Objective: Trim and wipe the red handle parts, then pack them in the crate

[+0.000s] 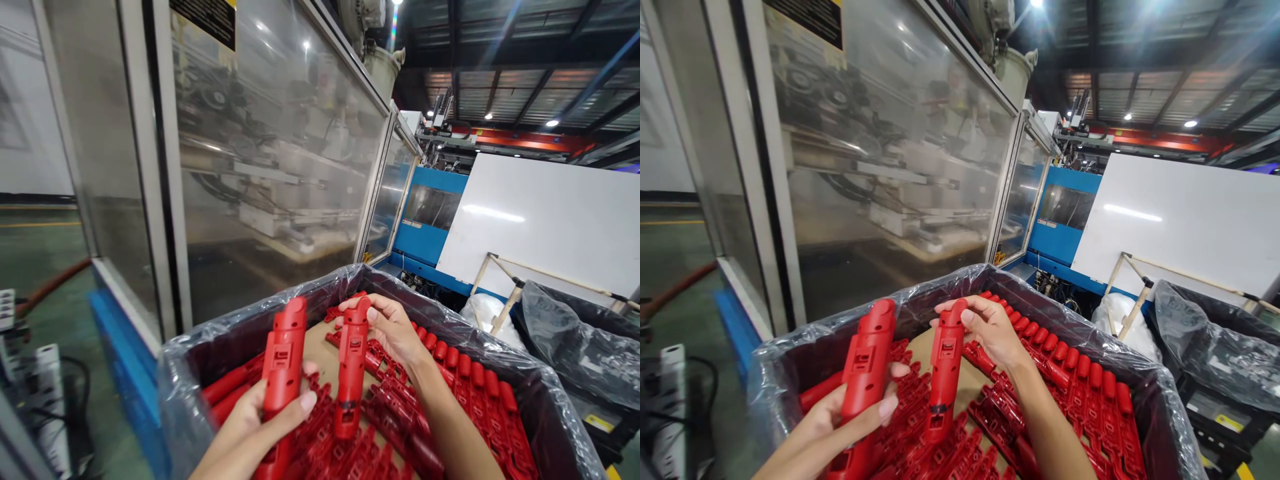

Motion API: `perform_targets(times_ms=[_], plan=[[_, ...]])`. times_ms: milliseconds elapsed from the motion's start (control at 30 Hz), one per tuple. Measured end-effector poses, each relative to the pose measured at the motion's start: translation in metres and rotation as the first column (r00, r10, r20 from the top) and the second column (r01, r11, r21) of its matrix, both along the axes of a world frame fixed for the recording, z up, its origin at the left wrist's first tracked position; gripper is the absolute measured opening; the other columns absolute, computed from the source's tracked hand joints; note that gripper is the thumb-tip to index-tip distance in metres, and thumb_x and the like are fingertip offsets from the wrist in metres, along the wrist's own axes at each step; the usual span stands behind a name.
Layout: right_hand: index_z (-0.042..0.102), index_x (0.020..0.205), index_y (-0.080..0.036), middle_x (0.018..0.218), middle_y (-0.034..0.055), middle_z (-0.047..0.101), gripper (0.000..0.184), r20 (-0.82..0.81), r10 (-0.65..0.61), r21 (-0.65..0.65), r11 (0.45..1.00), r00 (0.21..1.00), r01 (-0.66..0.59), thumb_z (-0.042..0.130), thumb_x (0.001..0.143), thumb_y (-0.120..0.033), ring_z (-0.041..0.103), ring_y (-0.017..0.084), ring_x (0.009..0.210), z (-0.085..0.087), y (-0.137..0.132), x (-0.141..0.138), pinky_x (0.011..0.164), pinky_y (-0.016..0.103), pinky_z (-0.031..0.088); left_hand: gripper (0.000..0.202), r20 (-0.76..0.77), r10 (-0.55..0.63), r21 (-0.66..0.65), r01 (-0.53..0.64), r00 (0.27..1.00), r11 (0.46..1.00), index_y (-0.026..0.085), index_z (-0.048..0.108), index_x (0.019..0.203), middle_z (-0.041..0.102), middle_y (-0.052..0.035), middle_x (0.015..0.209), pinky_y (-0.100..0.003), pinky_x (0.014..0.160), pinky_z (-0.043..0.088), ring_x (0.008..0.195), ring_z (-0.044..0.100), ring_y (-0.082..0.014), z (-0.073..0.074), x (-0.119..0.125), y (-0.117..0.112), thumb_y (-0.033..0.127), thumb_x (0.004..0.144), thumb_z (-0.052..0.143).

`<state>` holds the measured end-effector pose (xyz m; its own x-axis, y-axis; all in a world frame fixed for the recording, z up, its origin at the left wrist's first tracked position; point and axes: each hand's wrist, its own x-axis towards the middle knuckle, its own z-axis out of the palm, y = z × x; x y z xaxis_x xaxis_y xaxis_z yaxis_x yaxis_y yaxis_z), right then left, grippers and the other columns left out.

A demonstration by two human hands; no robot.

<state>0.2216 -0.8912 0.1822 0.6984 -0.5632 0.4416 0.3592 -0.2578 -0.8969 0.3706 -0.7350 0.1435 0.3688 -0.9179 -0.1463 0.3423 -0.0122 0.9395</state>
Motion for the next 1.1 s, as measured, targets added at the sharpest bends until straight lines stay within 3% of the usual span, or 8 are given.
perform_targets(times_ms=[200,433,633,800,933,1033,1100], plan=[[0.067,0.103,-0.019,0.112,0.0100,0.071,0.034,0.057,0.047,0.077,0.996,0.997,-0.052,0.069,0.083,-0.047,0.072,0.022,0.095,0.007,0.016,0.007,0.062,0.024,0.058,0.052,0.002,-0.074,-0.066,0.074,0.997,0.995,0.020,0.073,0.100,0.076,-0.0075,0.109,-0.038,0.098,0.049,0.110,0.065,-0.0327,0.006,-0.003,0.000,0.042,0.055,0.088],[0.068,0.104,-0.018,0.107,0.0095,0.072,0.038,-0.021,0.075,0.055,0.996,0.997,-0.074,0.067,0.084,-0.050,0.072,0.020,0.090,0.006,0.018,0.018,0.060,0.023,0.057,0.040,-0.006,-0.069,-0.048,0.069,0.998,0.996,0.021,0.073,0.088,0.079,-0.0067,0.091,-0.034,0.086,0.055,0.091,0.072,-0.0285,0.009,-0.003,0.003,0.041,0.056,0.087],[0.068,0.103,-0.018,0.102,0.0072,0.072,0.037,-0.062,0.067,0.051,0.997,0.996,-0.064,0.068,0.083,-0.049,0.071,0.019,0.087,0.011,0.019,0.023,0.060,0.022,0.055,0.050,-0.094,-0.092,-0.009,0.092,0.991,0.996,0.021,0.069,0.093,0.079,-0.0055,0.090,-0.032,0.083,0.056,0.095,0.071,-0.0277,0.004,0.002,0.001,0.042,0.052,0.090],[0.067,0.102,-0.018,0.101,0.0058,0.071,0.038,-0.088,0.008,0.057,0.998,0.996,-0.003,0.065,0.083,-0.051,0.069,0.016,0.081,0.011,0.022,0.035,0.065,0.024,0.056,0.058,-0.137,-0.078,0.016,0.081,0.988,0.997,0.018,0.067,0.096,0.078,-0.0060,0.087,-0.035,0.077,0.057,0.092,0.071,-0.0300,0.006,0.000,0.005,0.045,0.051,0.090],[0.064,0.109,-0.018,0.104,0.0066,0.071,0.045,-0.153,-0.039,-0.042,0.999,0.987,0.033,0.055,0.087,-0.056,0.068,0.017,0.084,0.009,0.011,0.045,0.071,0.029,0.057,0.054,-0.114,-0.055,0.000,0.055,0.992,0.998,0.018,0.067,0.091,0.077,-0.0029,0.081,-0.031,0.072,0.056,0.083,0.072,-0.0256,0.007,-0.004,0.007,0.044,0.050,0.090],[0.061,0.116,-0.019,0.110,0.0069,0.069,0.046,-0.265,-0.186,-0.173,0.974,0.946,0.143,0.041,0.095,-0.053,0.066,0.019,0.096,0.000,-0.017,0.048,0.080,0.033,0.056,0.049,-0.150,-0.048,-0.020,0.046,0.987,0.999,0.018,0.067,0.087,0.077,-0.0027,0.081,-0.031,0.073,0.057,0.073,0.072,-0.0229,0.007,-0.004,0.008,0.043,0.051,0.091],[0.062,0.113,-0.018,0.110,0.0068,0.068,0.038,-0.369,-0.340,-0.287,0.927,0.865,0.241,0.044,0.097,-0.047,0.064,0.020,0.102,-0.014,-0.039,0.047,0.087,0.037,0.053,0.050,-0.205,-0.012,-0.014,0.009,0.979,1.000,0.019,0.067,0.093,0.078,-0.0034,0.082,-0.033,0.072,0.059,0.071,0.073,-0.0238,0.007,-0.002,0.007,0.039,0.054,0.090]])
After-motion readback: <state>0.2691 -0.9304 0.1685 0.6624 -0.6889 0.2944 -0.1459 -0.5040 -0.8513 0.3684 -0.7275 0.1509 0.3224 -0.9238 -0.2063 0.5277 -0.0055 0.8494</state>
